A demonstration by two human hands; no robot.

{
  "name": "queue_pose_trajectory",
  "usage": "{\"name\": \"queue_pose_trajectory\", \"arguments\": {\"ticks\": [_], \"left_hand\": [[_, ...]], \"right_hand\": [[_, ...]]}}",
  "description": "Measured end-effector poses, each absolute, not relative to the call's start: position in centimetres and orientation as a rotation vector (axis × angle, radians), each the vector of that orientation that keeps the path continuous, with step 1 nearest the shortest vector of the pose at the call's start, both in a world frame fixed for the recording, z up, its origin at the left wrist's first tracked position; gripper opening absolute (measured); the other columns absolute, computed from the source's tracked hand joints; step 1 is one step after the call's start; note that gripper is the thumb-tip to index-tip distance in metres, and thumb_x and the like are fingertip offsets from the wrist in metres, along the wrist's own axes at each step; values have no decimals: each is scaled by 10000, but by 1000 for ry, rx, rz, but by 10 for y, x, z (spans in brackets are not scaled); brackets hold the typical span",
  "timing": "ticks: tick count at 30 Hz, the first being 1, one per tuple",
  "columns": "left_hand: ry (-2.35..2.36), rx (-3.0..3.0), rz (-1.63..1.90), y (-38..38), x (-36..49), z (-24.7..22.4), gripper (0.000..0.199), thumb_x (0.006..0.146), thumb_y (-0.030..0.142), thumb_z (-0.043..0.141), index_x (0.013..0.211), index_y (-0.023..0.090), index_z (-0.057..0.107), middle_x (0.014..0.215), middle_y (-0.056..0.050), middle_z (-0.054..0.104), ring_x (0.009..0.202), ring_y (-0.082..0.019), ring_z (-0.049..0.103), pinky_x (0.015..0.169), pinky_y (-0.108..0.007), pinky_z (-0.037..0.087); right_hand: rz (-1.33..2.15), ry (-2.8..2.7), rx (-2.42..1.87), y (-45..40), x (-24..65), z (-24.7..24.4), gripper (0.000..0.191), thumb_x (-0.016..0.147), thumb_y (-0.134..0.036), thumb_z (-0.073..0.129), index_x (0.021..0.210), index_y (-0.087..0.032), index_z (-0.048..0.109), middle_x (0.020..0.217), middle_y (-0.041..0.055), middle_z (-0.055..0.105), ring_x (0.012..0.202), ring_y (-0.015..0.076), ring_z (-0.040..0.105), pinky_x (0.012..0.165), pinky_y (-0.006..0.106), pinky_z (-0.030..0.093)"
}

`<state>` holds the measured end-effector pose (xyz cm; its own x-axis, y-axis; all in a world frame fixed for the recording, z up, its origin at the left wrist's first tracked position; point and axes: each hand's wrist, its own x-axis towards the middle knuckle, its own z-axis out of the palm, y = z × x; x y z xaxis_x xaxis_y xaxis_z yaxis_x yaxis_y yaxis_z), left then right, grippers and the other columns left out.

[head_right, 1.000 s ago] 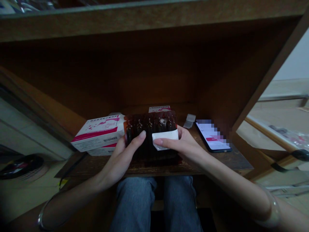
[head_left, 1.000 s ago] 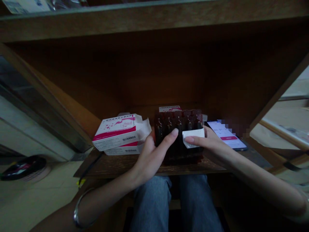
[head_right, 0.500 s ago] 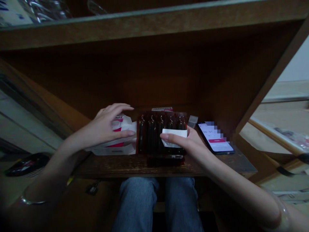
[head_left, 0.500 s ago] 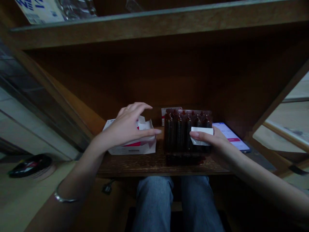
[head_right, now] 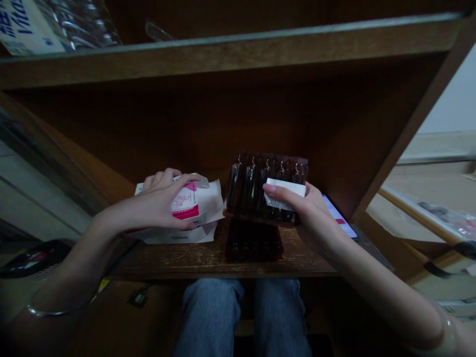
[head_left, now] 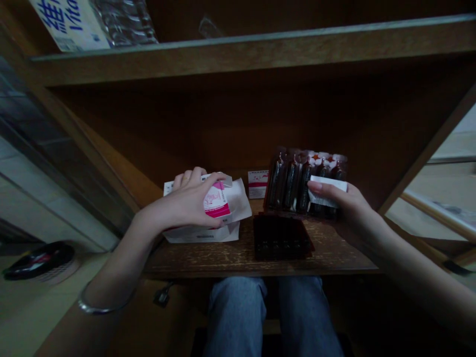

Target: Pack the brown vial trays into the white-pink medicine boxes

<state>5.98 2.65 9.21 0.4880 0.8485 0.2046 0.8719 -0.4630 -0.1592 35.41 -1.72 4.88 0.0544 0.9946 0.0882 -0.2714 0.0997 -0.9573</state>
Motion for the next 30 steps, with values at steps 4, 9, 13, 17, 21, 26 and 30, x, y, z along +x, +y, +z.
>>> {"name": "queue_pose_trajectory", "arguments": {"ticks": [4, 9, 13, 17, 21, 26, 30], "left_hand": [[-1319, -2430, -295, 0, 87, 89, 968, 613, 571, 746, 1457, 260, 387, 1237, -147, 422, 1139, -382, 454, 985, -510, 379], [-1275, -2346, -463, -20, 110, 89, 1042, 661, 623, 708, 1507, 180, 291, 1356, -206, 333, 1233, -434, 398, 1030, -568, 345], [-1297, -2261, -558, -18, 110, 88, 1043, 689, 561, 737, 1531, 207, 235, 1411, -212, 304, 1294, -460, 353, 1066, -600, 295], [-1275, -2283, -588, -15, 107, 88, 1082, 675, 515, 775, 1545, 256, 187, 1449, -198, 292, 1329, -469, 319, 1082, -610, 271], [-1228, -2328, -602, -17, 108, 87, 1086, 674, 486, 781, 1551, 249, 186, 1464, -196, 263, 1340, -470, 300, 1095, -611, 254], [-1224, -2291, -616, -21, 109, 87, 1071, 708, 514, 761, 1559, 236, 173, 1475, -214, 248, 1344, -487, 284, 1098, -629, 227], [-1222, -2264, -602, -20, 107, 88, 1051, 722, 510, 747, 1559, 244, 170, 1464, -207, 264, 1348, -473, 290, 1105, -632, 217]], "right_hand": [[1070, -1035, -926, -18, 347, 62, 366, 634, -423, 856, 899, -232, 690, 982, 43, 766, 900, 272, 723, 755, 383, 596], [913, -1108, -937, -22, 336, 64, 435, 605, -433, 890, 933, -230, 688, 953, 40, 753, 906, 286, 715, 764, 408, 594], [821, -1160, -937, -22, 334, 62, 444, 598, -446, 896, 924, -228, 688, 952, 42, 743, 913, 293, 710, 799, 441, 589], [772, -1124, -950, -19, 339, 61, 457, 597, -442, 899, 945, -238, 683, 988, 48, 737, 954, 303, 701, 816, 445, 587], [690, -1156, -956, -19, 339, 60, 439, 628, -442, 881, 962, -244, 675, 999, 50, 734, 954, 307, 700, 805, 451, 584], [686, -1235, -971, -30, 331, 64, 438, 609, -440, 892, 927, -224, 682, 958, 57, 745, 901, 291, 707, 768, 424, 584], [742, -1293, -968, -34, 328, 67, 452, 608, -447, 888, 944, -224, 684, 961, 54, 749, 908, 281, 710, 769, 406, 591]]}}
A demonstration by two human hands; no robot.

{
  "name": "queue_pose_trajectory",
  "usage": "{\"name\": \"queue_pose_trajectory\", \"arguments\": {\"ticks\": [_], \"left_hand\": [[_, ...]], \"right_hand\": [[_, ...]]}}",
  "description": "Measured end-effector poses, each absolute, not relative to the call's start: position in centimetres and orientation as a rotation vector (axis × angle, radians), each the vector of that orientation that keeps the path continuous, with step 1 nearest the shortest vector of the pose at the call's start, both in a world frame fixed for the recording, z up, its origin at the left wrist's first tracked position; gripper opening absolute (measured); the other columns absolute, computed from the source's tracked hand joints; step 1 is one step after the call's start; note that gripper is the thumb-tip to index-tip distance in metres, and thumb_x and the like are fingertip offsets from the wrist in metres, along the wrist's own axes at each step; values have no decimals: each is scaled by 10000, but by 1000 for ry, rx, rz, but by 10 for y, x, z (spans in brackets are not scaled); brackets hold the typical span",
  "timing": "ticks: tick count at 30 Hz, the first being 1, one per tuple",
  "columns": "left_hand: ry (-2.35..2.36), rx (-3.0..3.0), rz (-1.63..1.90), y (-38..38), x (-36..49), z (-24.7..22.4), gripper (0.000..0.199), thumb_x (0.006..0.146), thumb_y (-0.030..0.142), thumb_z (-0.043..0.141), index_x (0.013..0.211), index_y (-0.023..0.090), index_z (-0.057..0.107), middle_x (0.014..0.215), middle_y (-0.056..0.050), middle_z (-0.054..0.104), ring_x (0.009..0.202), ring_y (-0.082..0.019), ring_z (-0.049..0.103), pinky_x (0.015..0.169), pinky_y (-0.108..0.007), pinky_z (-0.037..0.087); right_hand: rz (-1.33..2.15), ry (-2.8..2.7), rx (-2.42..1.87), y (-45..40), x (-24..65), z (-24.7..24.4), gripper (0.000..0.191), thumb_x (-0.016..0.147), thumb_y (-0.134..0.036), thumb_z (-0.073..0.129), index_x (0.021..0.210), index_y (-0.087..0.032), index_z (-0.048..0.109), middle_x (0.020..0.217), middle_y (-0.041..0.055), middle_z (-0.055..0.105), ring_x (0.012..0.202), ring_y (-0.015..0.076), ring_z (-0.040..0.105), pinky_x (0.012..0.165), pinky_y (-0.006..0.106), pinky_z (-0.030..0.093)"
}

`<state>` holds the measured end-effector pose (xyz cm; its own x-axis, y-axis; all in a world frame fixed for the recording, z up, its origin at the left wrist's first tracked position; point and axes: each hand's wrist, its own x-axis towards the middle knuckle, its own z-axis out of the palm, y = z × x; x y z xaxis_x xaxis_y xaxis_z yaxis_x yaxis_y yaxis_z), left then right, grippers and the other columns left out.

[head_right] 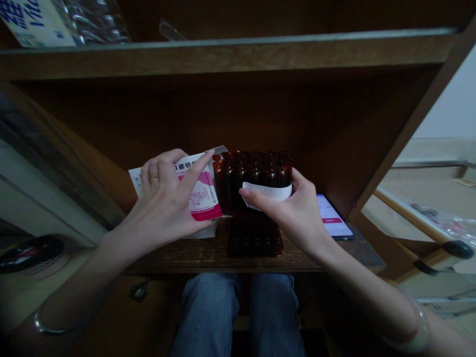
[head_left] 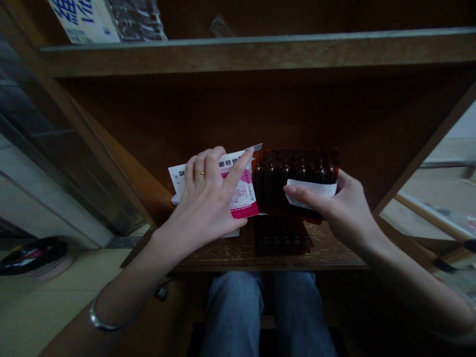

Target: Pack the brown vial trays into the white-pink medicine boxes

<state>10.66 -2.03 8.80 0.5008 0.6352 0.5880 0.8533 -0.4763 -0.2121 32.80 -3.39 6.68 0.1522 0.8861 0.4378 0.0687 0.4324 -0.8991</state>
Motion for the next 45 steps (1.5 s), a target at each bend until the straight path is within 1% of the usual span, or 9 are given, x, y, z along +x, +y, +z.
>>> {"name": "queue_pose_trajectory", "arguments": {"ticks": [5, 13, 20, 25, 30, 34, 38, 42, 45], "left_hand": [[-1202, -2276, -593, -21, 106, 87, 1057, 717, 499, 754, 1557, 245, 165, 1464, -205, 271, 1355, -479, 289, 1109, -636, 213], [-1040, -2252, -601, -22, 109, 84, 979, 748, 428, 739, 1553, 243, 215, 1419, -191, 336, 1370, -447, 314, 1141, -622, 208], [-981, -2232, -635, -21, 111, 78, 942, 770, 402, 728, 1553, 269, 221, 1425, -182, 375, 1358, -437, 352, 1147, -618, 222], [-951, -2212, -611, -23, 113, 78, 944, 783, 396, 695, 1561, 200, 199, 1414, -210, 393, 1361, -422, 372, 1151, -584, 240], [-883, -2208, -615, -22, 113, 80, 937, 771, 394, 698, 1556, 201, 225, 1413, -196, 427, 1342, -396, 418, 1158, -559, 245], [-845, -2185, -624, -23, 115, 80, 918, 766, 445, 693, 1538, 166, 282, 1404, -201, 467, 1343, -371, 447, 1167, -525, 242], [-817, -2217, -659, -26, 118, 80, 904, 746, 491, 699, 1510, 166, 343, 1398, -196, 503, 1335, -352, 477, 1163, -507, 255], [-810, -2249, -733, -30, 120, 81, 927, 723, 500, 707, 1506, 161, 343, 1416, -192, 514, 1338, -337, 488, 1161, -498, 255], [-826, -2247, -766, -32, 121, 81, 912, 727, 503, 711, 1499, 173, 355, 1431, -180, 516, 1345, -329, 490, 1166, -488, 247]], "right_hand": [[771, -1311, -1001, -33, 330, 70, 436, 595, -427, 894, 911, -211, 686, 914, 60, 750, 866, 275, 711, 735, 391, 596], [813, -1331, -1030, -34, 329, 74, 371, 592, -357, 889, 834, -184, 667, 823, 54, 742, 774, 256, 718, 664, 375, 604], [755, -1342, -1001, -35, 325, 70, 410, 590, -369, 892, 890, -190, 678, 884, 65, 758, 853, 276, 729, 719, 401, 615], [794, -1317, -992, -35, 325, 70, 400, 577, -343, 895, 878, -190, 680, 890, 63, 765, 813, 265, 728, 711, 408, 616], [826, -1316, -999, -29, 330, 72, 389, 580, -352, 896, 872, -196, 692, 884, 58, 767, 816, 265, 733, 723, 409, 618], [862, -1326, -987, -27, 332, 70, 397, 577, -345, 898, 894, -201, 707, 893, 53, 770, 836, 267, 735, 755, 420, 618], [899, -1339, -977, -27, 330, 68, 456, 548, -322, 918, 941, -206, 716, 919, 50, 768, 872, 267, 730, 804, 419, 609], [953, -1356, -914, -22, 334, 64, 508, 547, -344, 926, 988, -214, 711, 981, 51, 763, 904, 266, 724, 822, 418, 604], [1002, -1344, -880, -19, 336, 63, 519, 544, -341, 929, 996, -216, 705, 988, 54, 760, 912, 267, 718, 838, 429, 599]]}}
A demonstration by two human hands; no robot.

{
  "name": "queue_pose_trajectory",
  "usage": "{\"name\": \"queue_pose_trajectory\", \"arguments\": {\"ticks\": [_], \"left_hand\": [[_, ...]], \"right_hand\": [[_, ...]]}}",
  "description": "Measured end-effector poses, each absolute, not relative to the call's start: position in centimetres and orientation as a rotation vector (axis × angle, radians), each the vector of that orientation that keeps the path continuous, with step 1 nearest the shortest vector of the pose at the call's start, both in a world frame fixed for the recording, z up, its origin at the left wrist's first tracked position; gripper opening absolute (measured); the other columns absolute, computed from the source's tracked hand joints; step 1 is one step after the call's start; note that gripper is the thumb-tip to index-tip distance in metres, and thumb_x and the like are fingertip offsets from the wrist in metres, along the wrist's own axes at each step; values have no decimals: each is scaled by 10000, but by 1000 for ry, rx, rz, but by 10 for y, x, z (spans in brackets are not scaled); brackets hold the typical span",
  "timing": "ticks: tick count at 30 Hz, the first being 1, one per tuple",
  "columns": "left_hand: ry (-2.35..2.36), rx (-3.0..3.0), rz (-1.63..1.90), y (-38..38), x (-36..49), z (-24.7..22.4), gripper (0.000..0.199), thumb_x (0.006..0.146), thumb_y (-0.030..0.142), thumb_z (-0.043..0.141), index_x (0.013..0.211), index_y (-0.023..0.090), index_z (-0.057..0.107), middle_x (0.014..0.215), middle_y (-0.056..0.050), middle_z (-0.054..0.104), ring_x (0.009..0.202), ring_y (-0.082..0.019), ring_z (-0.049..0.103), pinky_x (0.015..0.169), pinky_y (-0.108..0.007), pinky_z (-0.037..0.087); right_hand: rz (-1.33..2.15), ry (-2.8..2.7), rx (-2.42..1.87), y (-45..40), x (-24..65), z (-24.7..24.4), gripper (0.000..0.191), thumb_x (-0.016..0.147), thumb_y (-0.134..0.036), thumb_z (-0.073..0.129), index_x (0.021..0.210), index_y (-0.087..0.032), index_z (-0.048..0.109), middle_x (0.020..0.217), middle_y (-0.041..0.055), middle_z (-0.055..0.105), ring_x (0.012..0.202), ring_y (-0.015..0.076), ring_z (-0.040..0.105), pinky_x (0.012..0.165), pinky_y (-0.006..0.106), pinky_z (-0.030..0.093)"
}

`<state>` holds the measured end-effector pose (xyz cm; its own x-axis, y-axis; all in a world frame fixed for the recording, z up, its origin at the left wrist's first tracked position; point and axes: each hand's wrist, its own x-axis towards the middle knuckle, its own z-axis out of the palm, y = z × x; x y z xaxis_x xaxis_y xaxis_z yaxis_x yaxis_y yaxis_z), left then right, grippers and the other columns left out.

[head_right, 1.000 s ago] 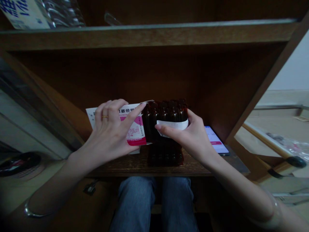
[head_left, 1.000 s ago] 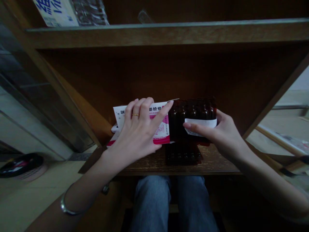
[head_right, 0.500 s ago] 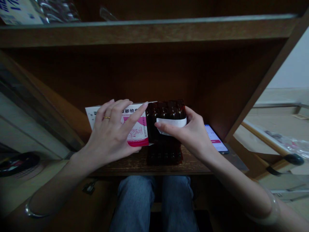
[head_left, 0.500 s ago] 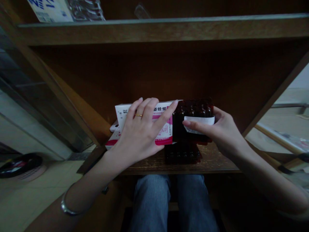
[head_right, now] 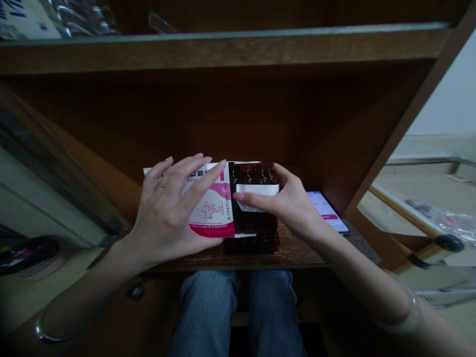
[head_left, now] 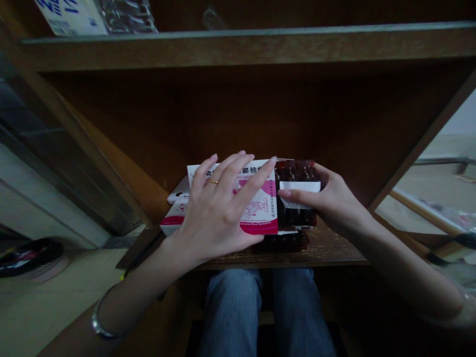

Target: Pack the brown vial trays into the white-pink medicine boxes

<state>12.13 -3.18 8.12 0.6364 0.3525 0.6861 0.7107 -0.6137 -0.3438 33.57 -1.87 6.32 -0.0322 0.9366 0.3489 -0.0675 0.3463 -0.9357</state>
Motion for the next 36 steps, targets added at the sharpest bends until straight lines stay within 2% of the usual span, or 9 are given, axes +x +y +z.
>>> {"name": "queue_pose_trajectory", "arguments": {"ticks": [7, 13, 17, 19, 23, 28, 30, 33, 36], "left_hand": [[-827, -2219, -785, -36, 123, 80, 830, 751, 469, 699, 1470, 176, 405, 1433, -174, 523, 1334, -324, 509, 1161, -476, 270], [-799, -2209, -748, -39, 122, 82, 788, 765, 449, 682, 1456, 171, 421, 1427, -183, 530, 1324, -334, 519, 1158, -484, 276], [-800, -2200, -730, -42, 123, 84, 777, 793, 448, 667, 1475, 205, 384, 1439, -172, 523, 1341, -331, 506, 1157, -489, 274], [-791, -2193, -728, -42, 123, 85, 783, 802, 450, 659, 1489, 222, 359, 1444, -165, 522, 1348, -327, 500, 1156, -495, 272], [-785, -2172, -725, -42, 121, 85, 777, 807, 442, 664, 1488, 214, 366, 1479, -163, 492, 1376, -323, 469, 1179, -497, 234], [-845, -2126, -782, -38, 118, 82, 751, 848, 517, 615, 1511, 355, 303, 1540, -63, 450, 1414, -334, 417, 1202, -589, 107], [-869, -2068, -846, -37, 118, 80, 807, 836, 573, 623, 1527, 339, 279, 1548, -78, 438, 1437, -360, 372, 1198, -618, 85], [-977, -1994, -987, -35, 120, 79, 955, 766, 613, 697, 1541, 278, 249, 1588, -137, 349, 1478, -410, 268, 1189, -644, 144], [-1073, -1998, -1164, -32, 122, 81, 1070, 691, 653, 746, 1541, 290, 207, 1639, -104, 211, 1508, -435, 138, 1186, -635, 235]], "right_hand": [[1016, -1247, -856, -22, 322, 58, 505, 595, -318, 895, 1030, -233, 653, 1027, 62, 742, 962, 270, 701, 884, 449, 584], [762, -1337, -803, -26, 313, 43, 734, 652, -351, 860, 1277, -235, 493, 1289, 100, 625, 1142, 271, 635, 988, 438, 537], [861, -1402, -765, -31, 314, 39, 848, 764, -378, 772, 1471, -299, 311, 1381, 82, 579, 1152, 260, 637, 1001, 451, 539], [883, -1430, -762, -31, 316, 37, 866, 782, -366, 746, 1507, -327, 273, 1447, 62, 530, 1224, 263, 597, 1047, 460, 508], [938, -1429, -658, -26, 320, 33, 829, 762, -356, 733, 1484, -343, 326, 1531, 27, 446, 1310, 277, 531, 1097, 485, 455], [938, -1374, -602, -27, 316, 42, 670, 713, -351, 793, 1303, -281, 485, 1355, 72, 622, 1185, 268, 631, 1011, 445, 526], [857, -1362, -620, -29, 315, 45, 614, 691, -404, 814, 1214, -268, 523, 1286, 80, 662, 1161, 277, 645, 983, 445, 542], [700, -1349, -654, -28, 316, 45, 677, 688, -501, 810, 1243, -282, 491, 1285, 86, 656, 1183, 291, 632, 995, 464, 533], [588, -1326, -669, -26, 318, 43, 749, 703, -562, 784, 1309, -311, 424, 1346, 92, 613, 1258, 306, 587, 1032, 494, 506]]}}
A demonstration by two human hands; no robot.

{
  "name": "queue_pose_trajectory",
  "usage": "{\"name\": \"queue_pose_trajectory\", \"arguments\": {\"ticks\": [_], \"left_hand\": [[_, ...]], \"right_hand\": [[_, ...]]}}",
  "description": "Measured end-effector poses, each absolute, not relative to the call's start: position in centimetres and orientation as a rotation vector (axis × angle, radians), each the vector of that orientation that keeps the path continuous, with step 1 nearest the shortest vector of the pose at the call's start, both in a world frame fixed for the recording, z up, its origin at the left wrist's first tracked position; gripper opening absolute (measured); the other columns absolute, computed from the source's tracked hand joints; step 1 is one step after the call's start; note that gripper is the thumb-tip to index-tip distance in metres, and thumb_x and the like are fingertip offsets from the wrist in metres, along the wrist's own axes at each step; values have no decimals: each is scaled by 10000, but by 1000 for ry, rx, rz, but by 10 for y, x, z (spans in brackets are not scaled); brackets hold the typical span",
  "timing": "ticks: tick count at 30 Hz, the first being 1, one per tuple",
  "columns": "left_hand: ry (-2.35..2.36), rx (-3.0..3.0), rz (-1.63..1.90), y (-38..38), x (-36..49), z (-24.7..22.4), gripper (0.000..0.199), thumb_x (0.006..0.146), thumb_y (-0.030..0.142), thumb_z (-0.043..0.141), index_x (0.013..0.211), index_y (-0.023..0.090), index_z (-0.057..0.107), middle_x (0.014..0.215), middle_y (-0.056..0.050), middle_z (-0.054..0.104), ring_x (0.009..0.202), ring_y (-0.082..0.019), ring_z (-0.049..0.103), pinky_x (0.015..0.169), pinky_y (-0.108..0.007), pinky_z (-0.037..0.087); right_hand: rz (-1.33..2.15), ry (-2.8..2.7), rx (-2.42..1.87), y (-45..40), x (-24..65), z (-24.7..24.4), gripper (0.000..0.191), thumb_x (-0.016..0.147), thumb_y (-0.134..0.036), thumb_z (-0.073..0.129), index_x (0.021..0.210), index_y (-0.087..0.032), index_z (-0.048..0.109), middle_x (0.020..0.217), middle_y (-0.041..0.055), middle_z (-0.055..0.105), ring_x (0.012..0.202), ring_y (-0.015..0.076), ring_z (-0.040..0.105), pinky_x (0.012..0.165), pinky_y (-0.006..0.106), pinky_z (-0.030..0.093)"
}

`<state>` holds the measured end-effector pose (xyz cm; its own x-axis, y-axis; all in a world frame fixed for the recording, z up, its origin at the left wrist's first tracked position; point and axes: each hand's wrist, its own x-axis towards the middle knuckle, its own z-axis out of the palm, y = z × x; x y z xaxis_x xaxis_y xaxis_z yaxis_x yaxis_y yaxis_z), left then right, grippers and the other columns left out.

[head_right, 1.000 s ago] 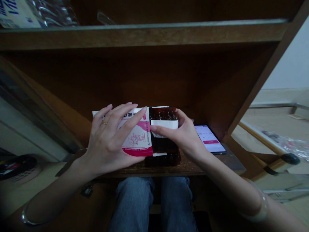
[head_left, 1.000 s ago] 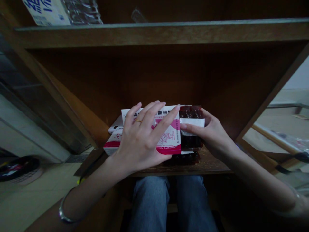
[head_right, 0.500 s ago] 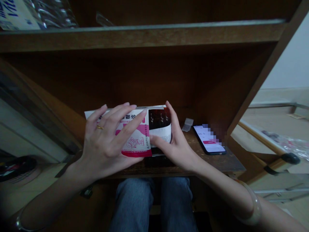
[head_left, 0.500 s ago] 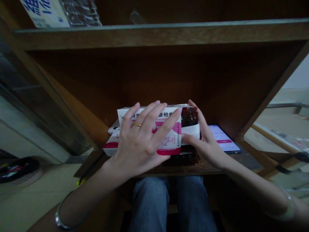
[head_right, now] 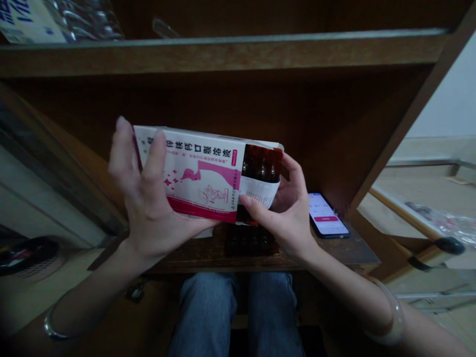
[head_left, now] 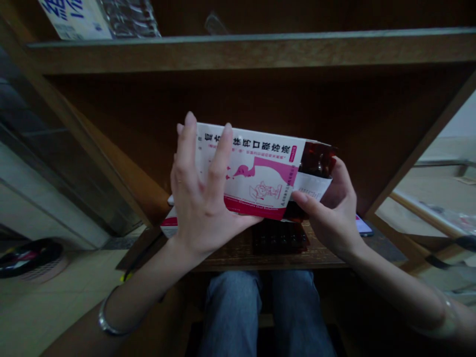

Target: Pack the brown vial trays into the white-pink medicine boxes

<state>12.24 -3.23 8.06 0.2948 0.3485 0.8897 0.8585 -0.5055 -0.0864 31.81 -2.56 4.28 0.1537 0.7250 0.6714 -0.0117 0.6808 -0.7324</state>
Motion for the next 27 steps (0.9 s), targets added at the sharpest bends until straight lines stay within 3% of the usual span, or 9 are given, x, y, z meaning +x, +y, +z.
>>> {"name": "queue_pose_trajectory", "arguments": {"ticks": [4, 9, 17, 20, 23, 27], "left_hand": [[-1090, -2070, -1256, -32, 125, 81, 1074, 707, 662, 730, 1541, 272, 177, 1646, -97, 146, 1508, -426, 129, 1194, -596, 287], [-1089, -2113, -1259, -35, 128, 73, 1068, 716, 534, 794, 1538, 271, 164, 1605, -165, 235, 1471, -429, 259, 1173, -618, 313], [-1110, -2167, -1463, -28, 126, 67, 1229, 629, 539, 851, 1554, 280, 85, 1635, -176, 142, 1516, -404, 139, 1211, -612, 220], [-1120, -2347, -1636, -17, 122, 68, 1187, 616, 555, 852, 1525, 220, 167, 1573, -225, 288, 1466, -397, 296, 1160, -581, 342], [-1164, -2615, -1871, -8, 123, 66, 1022, 681, 543, 810, 1473, 206, 258, 1444, -199, 498, 1309, -336, 531, 1050, -481, 493], [-1315, -2587, -2283, -6, 128, 63, 774, 773, 493, 745, 1402, 225, 382, 1391, -130, 583, 1250, -285, 589, 1040, -427, 507]], "right_hand": [[634, -1266, -646, -26, 317, 44, 749, 700, -527, 806, 1292, -325, 395, 1280, 85, 664, 1222, 292, 623, 1024, 497, 518], [843, -1149, -721, -30, 312, 43, 631, 735, -513, 782, 1211, -271, 446, 1179, 83, 726, 1109, 267, 692, 969, 472, 568], [661, -1190, -681, -31, 316, 44, 581, 782, -459, 754, 1243, -280, 447, 1175, 78, 727, 1138, 263, 680, 969, 459, 561], [599, -1202, -712, -33, 319, 51, 570, 815, -473, 714, 1270, -286, 427, 1174, 84, 726, 1157, 272, 669, 950, 471, 567], [630, -1198, -749, -31, 320, 52, 553, 801, -502, 718, 1238, -289, 453, 1178, 81, 724, 1171, 271, 662, 961, 462, 564], [757, -1142, -730, -27, 318, 48, 490, 784, -497, 739, 1151, -263, 512, 1210, 79, 712, 1147, 257, 670, 969, 447, 570]]}}
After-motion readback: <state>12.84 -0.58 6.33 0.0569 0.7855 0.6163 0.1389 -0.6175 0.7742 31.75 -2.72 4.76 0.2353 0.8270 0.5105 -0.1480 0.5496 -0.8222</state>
